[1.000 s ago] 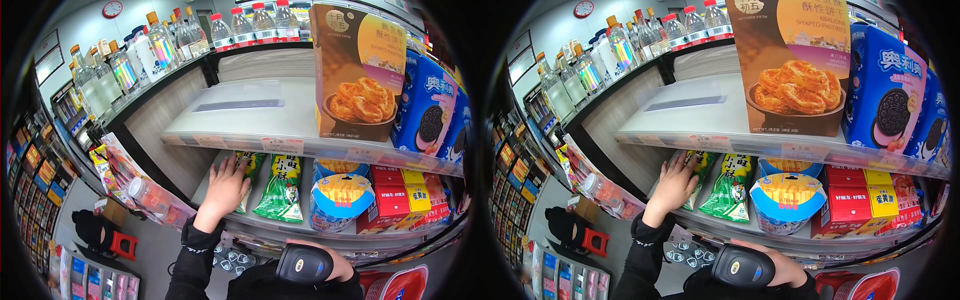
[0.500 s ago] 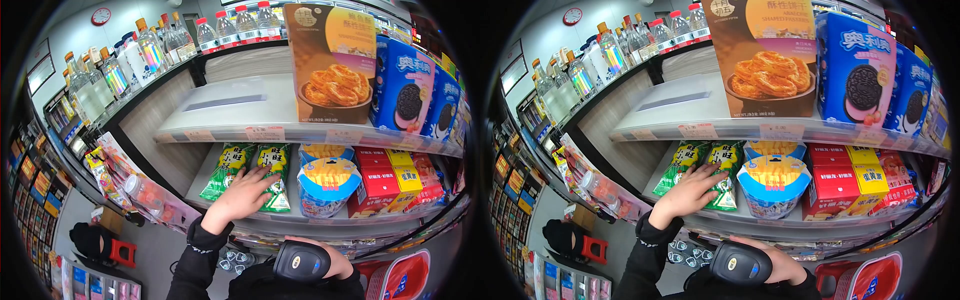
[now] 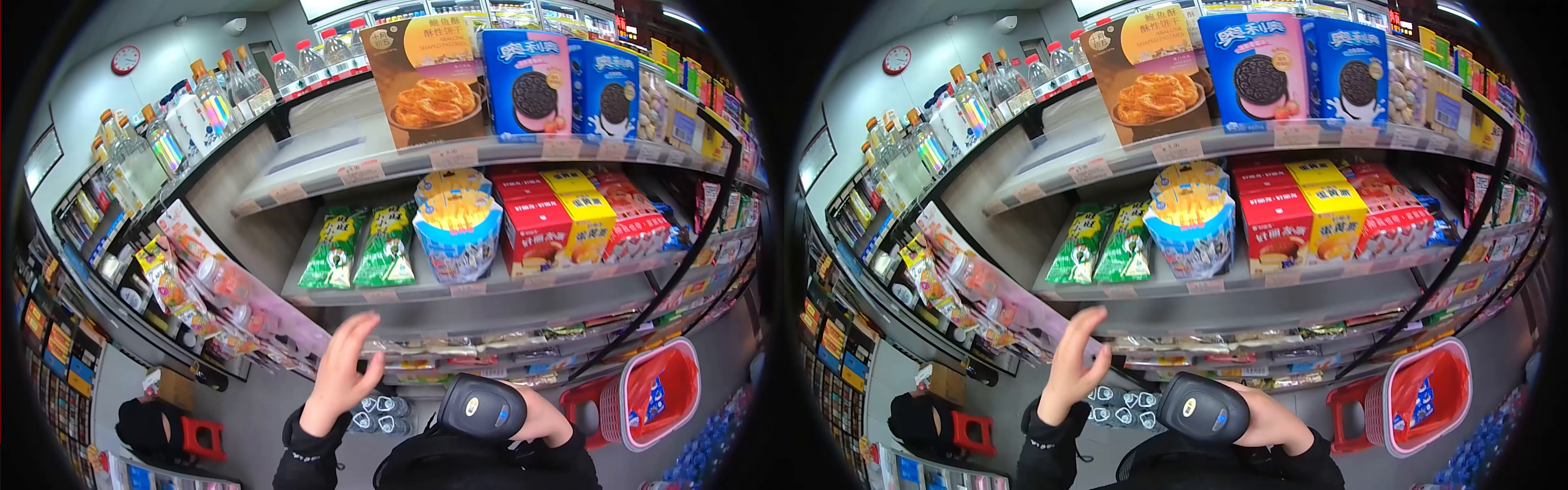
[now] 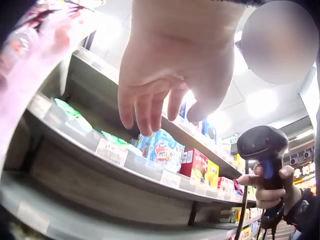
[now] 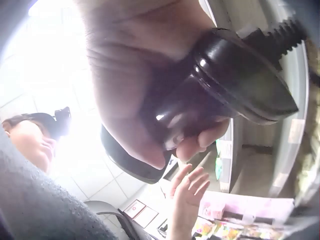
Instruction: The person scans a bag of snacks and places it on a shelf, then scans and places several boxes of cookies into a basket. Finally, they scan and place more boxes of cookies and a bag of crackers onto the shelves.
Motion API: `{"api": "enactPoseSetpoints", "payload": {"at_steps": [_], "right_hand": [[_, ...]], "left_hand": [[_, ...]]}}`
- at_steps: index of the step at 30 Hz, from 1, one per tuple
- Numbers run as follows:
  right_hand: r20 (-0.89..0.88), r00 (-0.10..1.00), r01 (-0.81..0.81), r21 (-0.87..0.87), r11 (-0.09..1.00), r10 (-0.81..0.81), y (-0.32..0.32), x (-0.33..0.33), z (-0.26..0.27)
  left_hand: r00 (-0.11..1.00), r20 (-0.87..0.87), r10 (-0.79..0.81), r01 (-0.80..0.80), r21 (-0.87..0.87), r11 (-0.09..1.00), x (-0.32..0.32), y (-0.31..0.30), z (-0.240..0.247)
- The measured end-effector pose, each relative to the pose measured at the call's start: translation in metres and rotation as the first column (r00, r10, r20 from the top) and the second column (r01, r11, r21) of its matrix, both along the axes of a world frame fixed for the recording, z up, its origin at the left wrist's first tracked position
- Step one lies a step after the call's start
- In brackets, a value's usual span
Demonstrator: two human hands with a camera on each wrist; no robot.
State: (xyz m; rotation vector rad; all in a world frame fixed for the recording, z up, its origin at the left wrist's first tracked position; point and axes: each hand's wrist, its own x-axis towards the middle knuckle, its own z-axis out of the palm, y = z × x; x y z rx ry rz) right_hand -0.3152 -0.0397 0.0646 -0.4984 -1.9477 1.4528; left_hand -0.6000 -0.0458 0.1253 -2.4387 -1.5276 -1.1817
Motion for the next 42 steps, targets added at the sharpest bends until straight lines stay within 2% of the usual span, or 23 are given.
{"api": "enactPoseSetpoints", "payload": {"at_steps": [2,4,6,7,9,10,12,13,16,19,23,27,30,32,35,38,42], "right_hand": [[0.011,1.0,0.005,-0.02,1.0,-0.004,-0.021,0.002,-0.002],[0.096,0.993,-0.062,-0.002,0.998,0.062,-0.038,0.006,-0.005],[0.102,0.993,-0.056,0.005,0.998,0.056,-0.056,0.01,-0.015],[0.159,0.985,-0.07,0.0,0.998,0.069,-0.065,0.012,-0.017],[0.207,0.977,-0.056,-0.004,0.998,0.055,-0.085,0.017,-0.019],[0.228,0.972,-0.056,0.011,0.998,0.052,-0.094,0.021,-0.021],[0.282,0.959,-0.027,-0.019,0.999,0.032,-0.111,0.027,-0.013],[0.295,0.956,-0.003,-0.019,1.0,0.008,-0.12,0.03,-0.014],[0.349,0.937,0.062,-0.066,0.996,-0.036,-0.133,0.029,-0.011],[0.409,0.912,0.072,-0.057,0.996,-0.043,-0.136,0.017,0.001],[0.526,0.848,-0.041,-0.042,0.998,0.057,-0.134,0.0,-0.004],[0.618,0.776,-0.108,-0.071,0.992,0.129,-0.132,-0.009,-0.007],[0.652,0.748,-0.097,-0.082,0.992,0.127,-0.128,-0.009,-0.006],[0.67,0.733,-0.052,-0.111,0.992,0.114,-0.126,-0.006,-0.005],[0.658,0.751,0.05,-0.148,0.988,0.061,-0.127,0.007,-0.009],[0.646,0.764,0.109,-0.127,0.986,-0.001,-0.132,0.03,-0.012],[0.608,0.778,0.283,-0.119,0.952,-0.155,-0.144,0.074,-0.009]], "left_hand": [[1.0,0.005,0.016,-0.015,-0.143,0.99,0.0,-0.04,-0.023],[0.997,0.075,0.009,0.013,-0.283,0.959,-0.002,-0.078,-0.057],[0.992,0.102,0.078,-0.026,-0.439,0.898,-0.001,-0.118,-0.089],[0.992,0.107,0.068,-0.013,-0.448,0.894,-0.002,-0.138,-0.105],[0.971,0.115,0.208,-0.095,-0.613,0.784,0.0,-0.174,-0.135],[0.975,0.125,0.184,-0.065,-0.629,0.774,0.002,-0.19,-0.147],[0.907,0.25,0.339,-0.073,-0.699,0.712,0.006,-0.215,-0.171],[0.893,0.3,0.336,-0.053,-0.671,0.739,0.007,-0.225,-0.184],[0.8,0.396,0.451,-0.005,-0.747,0.665,0.017,-0.247,-0.206],[0.723,0.506,0.47,0.016,-0.693,0.721,0.023,-0.261,-0.233],[0.59,0.616,0.521,0.08,-0.687,0.722,0.028,-0.274,-0.258],[0.605,0.558,0.568,0.035,-0.732,0.681,0.023,-0.283,-0.273],[0.636,0.488,0.597,0.008,-0.779,0.628,0.016,-0.285,-0.281],[0.662,0.454,0.596,0.011,-0.801,0.598,0.013,-0.28,-0.286],[0.731,0.368,0.575,-0.07,-0.797,0.599,0.009,-0.266,-0.292],[0.788,0.343,0.512,-0.065,-0.78,0.622,0.015,-0.245,-0.293],[0.841,0.344,0.418,0.013,-0.785,0.62,0.039,-0.21,-0.287]]}}
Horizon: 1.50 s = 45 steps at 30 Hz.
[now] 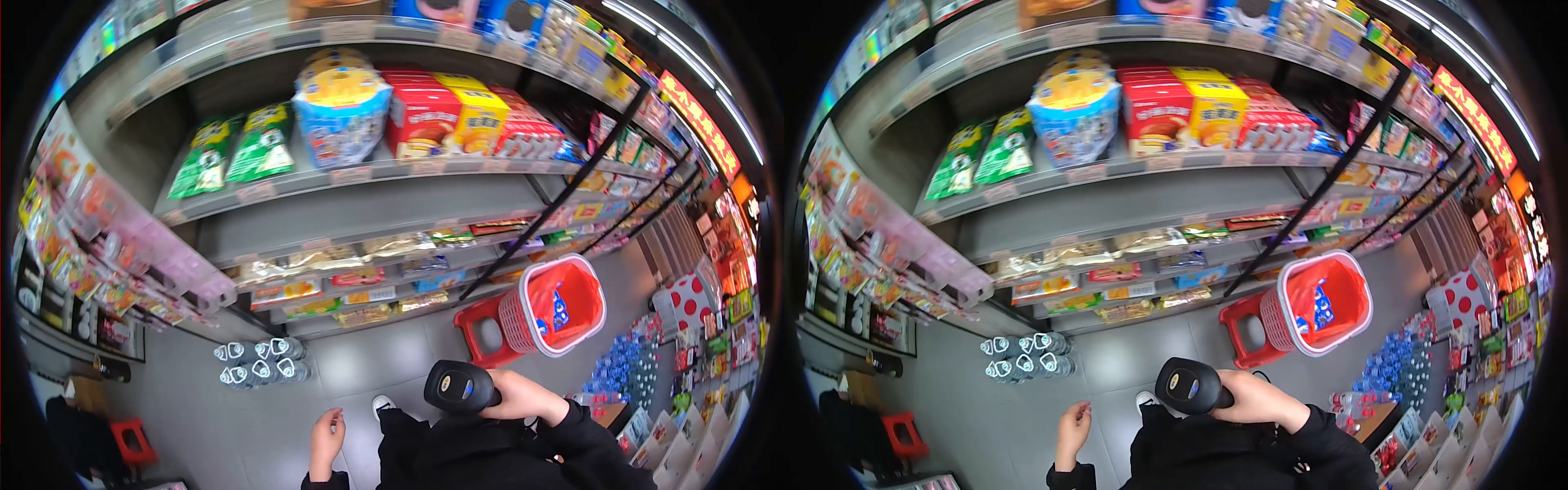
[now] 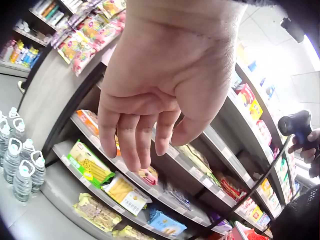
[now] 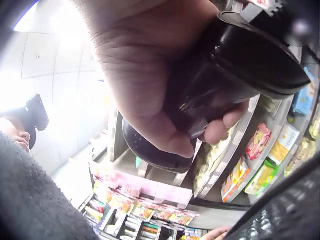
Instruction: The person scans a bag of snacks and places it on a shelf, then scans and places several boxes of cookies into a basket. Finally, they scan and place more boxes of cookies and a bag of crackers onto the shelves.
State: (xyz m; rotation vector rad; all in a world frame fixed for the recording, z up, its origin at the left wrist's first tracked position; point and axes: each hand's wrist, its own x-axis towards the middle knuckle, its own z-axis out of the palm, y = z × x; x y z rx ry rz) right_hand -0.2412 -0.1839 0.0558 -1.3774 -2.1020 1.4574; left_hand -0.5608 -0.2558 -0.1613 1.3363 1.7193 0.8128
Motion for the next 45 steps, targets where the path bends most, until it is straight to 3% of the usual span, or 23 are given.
{"api": "enactPoseSetpoints", "payload": {"at_steps": [6,10,16,20,22,26,36,45], "right_hand": [[-0.007,0.972,0.233,-0.008,0.972,-0.233,-0.032,0.09,-0.004],[-0.068,0.875,0.48,0.011,0.877,-0.478,-0.062,0.158,-0.012],[-0.172,0.715,0.694,0.054,0.718,-0.678,-0.099,0.261,-0.045],[-0.146,0.668,0.736,-0.016,0.677,-0.73,-0.12,0.324,-0.072],[-0.117,0.589,0.796,-0.086,0.599,-0.8,-0.132,0.352,-0.085],[-0.082,0.542,0.834,-0.072,0.547,-0.837,-0.146,0.391,-0.101],[-0.126,0.528,0.824,-0.162,0.543,-0.84,-0.144,0.429,-0.125],[-0.18,0.406,0.879,-0.193,0.437,-0.896,-0.158,0.442,-0.13]], "left_hand": [[0.965,-0.092,-0.244,0.25,0.06,0.966,0.075,0.049,0.031],[0.911,-0.141,-0.388,0.4,0.077,0.913,0.147,0.069,0.055],[0.824,-0.146,-0.548,0.558,0.04,0.829,0.256,0.075,0.069],[0.84,-0.074,-0.537,0.534,-0.056,0.844,0.306,0.065,0.053],[0.844,-0.069,-0.533,0.523,-0.116,0.844,0.328,0.059,0.047],[0.85,-0.085,-0.519,0.493,-0.216,0.843,0.366,0.053,0.046],[0.837,-0.159,-0.524,0.483,-0.237,0.843,0.394,0.051,0.062],[0.782,-0.164,-0.602,0.561,-0.238,0.793,0.42,0.077,0.065]]}}
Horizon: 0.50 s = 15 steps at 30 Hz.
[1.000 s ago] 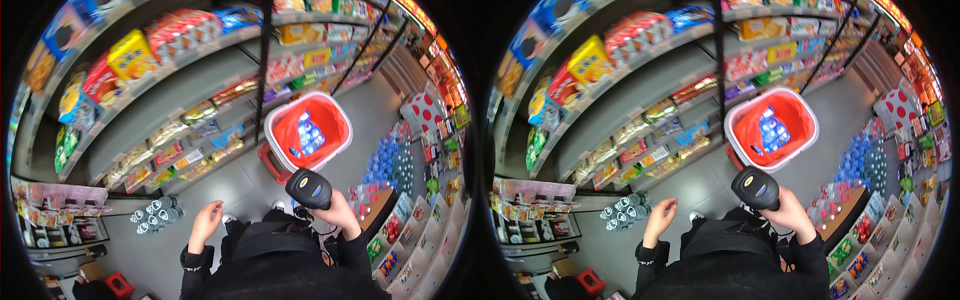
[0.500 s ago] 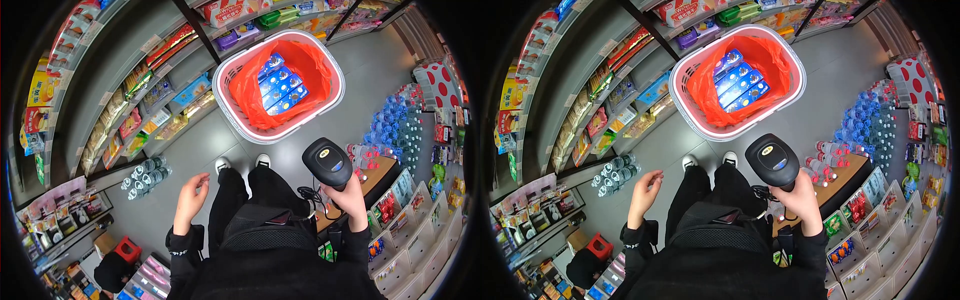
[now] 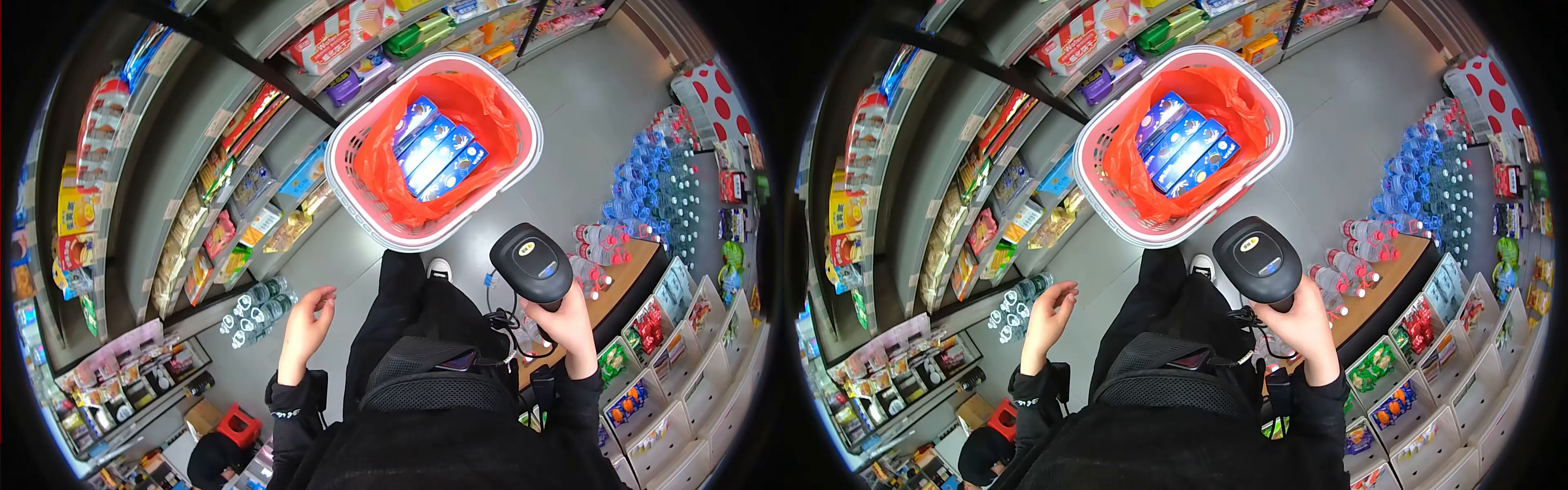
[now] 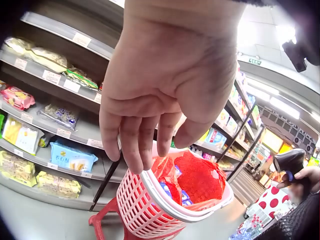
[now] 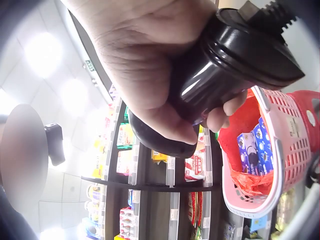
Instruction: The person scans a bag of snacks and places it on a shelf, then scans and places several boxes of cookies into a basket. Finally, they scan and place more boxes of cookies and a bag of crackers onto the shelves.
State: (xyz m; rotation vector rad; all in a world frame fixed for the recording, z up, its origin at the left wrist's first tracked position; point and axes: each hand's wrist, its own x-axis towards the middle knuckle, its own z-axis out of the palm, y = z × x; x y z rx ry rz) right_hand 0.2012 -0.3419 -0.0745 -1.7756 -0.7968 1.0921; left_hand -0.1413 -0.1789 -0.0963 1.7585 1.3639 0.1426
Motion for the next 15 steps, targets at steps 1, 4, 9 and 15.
{"api": "enactPoseSetpoints", "payload": {"at_steps": [1,4,9,15], "right_hand": [[-0.01,1.0,0.014,-0.01,1.0,-0.014,-0.002,0.0,0.0],[-0.002,0.998,0.058,-0.021,0.998,-0.058,-0.005,0.0,0.002],[0.028,0.987,0.155,0.045,0.987,-0.156,0.0,-0.006,0.009],[0.094,0.986,0.133,0.027,0.991,-0.135,0.026,-0.015,0.033]], "left_hand": [[1.0,0.012,-0.019,0.019,0.009,1.0,0.003,0.004,-0.001],[0.997,-0.007,-0.073,0.073,-0.008,0.997,0.015,0.017,0.003],[0.989,0.059,-0.135,0.132,0.057,0.99,0.023,0.041,0.001],[0.981,0.134,-0.138,0.126,0.096,0.987,0.015,0.074,-0.009]]}}
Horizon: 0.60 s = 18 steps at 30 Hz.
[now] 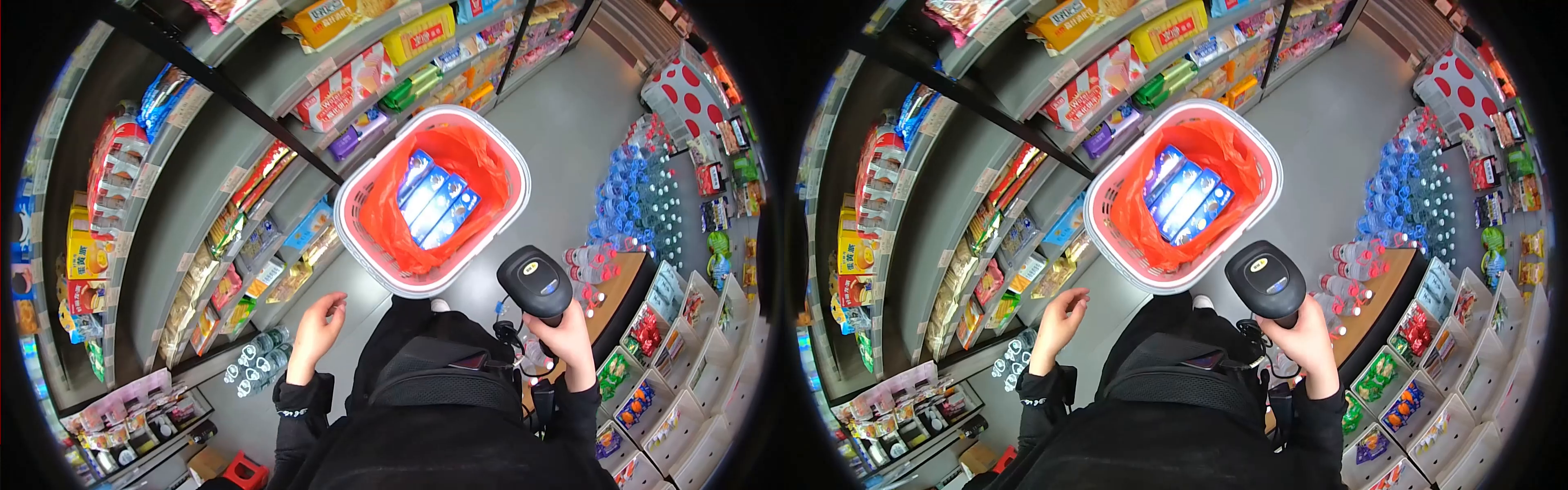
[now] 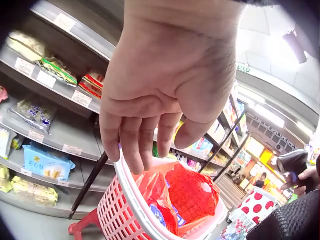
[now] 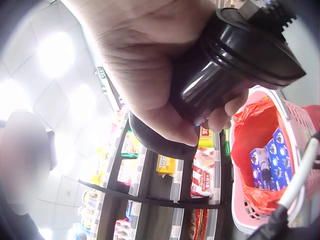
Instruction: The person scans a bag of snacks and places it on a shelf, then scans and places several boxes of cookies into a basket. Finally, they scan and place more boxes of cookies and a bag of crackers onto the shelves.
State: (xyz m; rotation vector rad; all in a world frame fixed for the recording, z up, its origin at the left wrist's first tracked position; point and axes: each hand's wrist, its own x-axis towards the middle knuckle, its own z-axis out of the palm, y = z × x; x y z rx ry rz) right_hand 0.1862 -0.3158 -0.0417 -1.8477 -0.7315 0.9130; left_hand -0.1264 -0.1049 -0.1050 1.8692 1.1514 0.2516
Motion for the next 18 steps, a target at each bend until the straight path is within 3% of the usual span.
{"api": "enactPoseSetpoints", "payload": {"at_steps": [5,14,18], "right_hand": [[0.047,0.999,-0.014,0.002,1.0,0.014,0.031,-0.009,0.013],[0.115,0.993,0.036,-0.175,0.984,-0.016,0.072,-0.026,0.021],[0.052,0.997,0.071,-0.307,0.949,-0.058,0.078,-0.031,0.023]], "left_hand": [[1.0,0.0,-0.001,0.001,-0.065,0.998,-0.001,0.033,-0.007],[0.993,0.063,-0.102,0.109,-0.109,0.988,0.025,0.089,-0.043],[0.981,0.081,-0.173,0.183,-0.129,0.975,0.044,0.102,-0.051]]}}
